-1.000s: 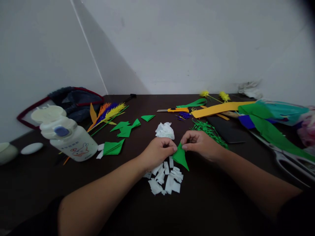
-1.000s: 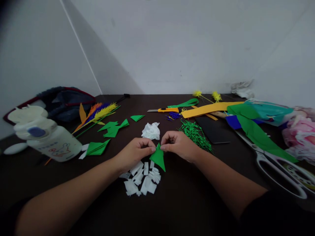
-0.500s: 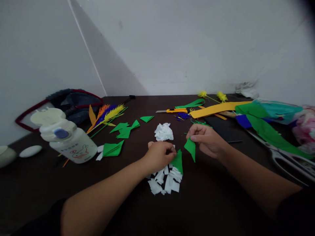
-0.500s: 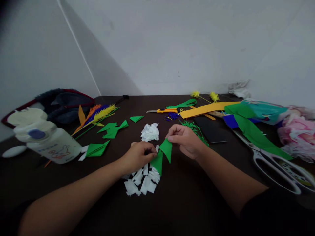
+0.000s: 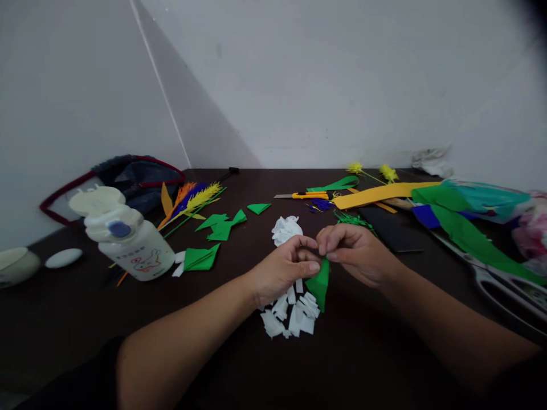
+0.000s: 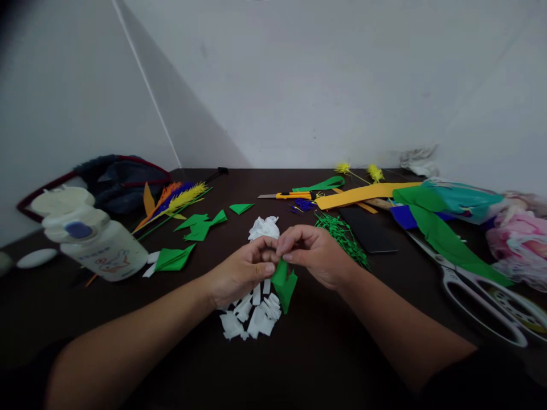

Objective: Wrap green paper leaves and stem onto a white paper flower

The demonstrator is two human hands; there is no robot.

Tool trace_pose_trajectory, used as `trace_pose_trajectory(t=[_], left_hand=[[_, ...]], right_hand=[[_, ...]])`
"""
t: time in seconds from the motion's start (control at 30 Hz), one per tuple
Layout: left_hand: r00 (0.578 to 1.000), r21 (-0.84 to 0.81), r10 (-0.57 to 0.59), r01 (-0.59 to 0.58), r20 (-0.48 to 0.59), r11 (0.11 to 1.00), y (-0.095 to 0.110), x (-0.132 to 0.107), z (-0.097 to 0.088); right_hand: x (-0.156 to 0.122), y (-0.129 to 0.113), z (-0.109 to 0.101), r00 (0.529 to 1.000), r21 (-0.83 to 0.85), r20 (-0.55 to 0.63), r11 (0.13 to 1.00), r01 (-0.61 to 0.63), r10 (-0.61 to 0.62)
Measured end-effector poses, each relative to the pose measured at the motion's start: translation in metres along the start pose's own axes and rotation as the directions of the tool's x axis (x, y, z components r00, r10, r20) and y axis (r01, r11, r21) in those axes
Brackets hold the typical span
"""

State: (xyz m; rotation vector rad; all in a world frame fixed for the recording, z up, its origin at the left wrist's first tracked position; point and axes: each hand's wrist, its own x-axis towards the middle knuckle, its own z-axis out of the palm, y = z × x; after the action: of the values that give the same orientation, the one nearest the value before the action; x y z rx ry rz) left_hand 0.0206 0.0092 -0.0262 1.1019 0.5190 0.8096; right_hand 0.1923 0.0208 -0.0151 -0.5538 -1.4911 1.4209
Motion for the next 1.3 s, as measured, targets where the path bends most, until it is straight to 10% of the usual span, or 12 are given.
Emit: trace_pose_trajectory(t=[0.63, 0.9, 0.97, 1.1, 1.3], left_hand=[[0.999, 0.127, -0.034, 0.034, 0.0, 0.991, 0.0, 0.0, -0.006], [0.993, 0.271, 0.04, -0.009, -0.109, 0.963, 0.01, -0.001, -0.011], [0.976, 0.271, 0.111, -0.057, -0.186, 0.961, 0.013, 0.001, -0.016], [0.92, 0.257, 0.228, -0.148, -0.318, 0.955, 0.02, 0.002, -0.03], [0.876, 0.323, 0.267, -0.138, -0.402, 0.936, 0.023, 0.002, -0.045]], right_hand=[[0.004, 0.007, 0.009, 0.999, 0.079, 0.019, 0.996, -0.043, 0.042], [0.022, 0.018, -0.018, 0.973, -0.237, -0.231, 0.971, -0.037, -0.019], [0.034, 0.025, -0.02, 0.984, -0.571, -0.178, 0.816, -0.087, -0.02], [0.057, 0.042, -0.013, 0.997, -0.982, 0.077, 0.173, 0.074, 0.01], [0.07, 0.059, -0.001, 0.992, -0.993, 0.121, -0.005, 0.121, 0.032]])
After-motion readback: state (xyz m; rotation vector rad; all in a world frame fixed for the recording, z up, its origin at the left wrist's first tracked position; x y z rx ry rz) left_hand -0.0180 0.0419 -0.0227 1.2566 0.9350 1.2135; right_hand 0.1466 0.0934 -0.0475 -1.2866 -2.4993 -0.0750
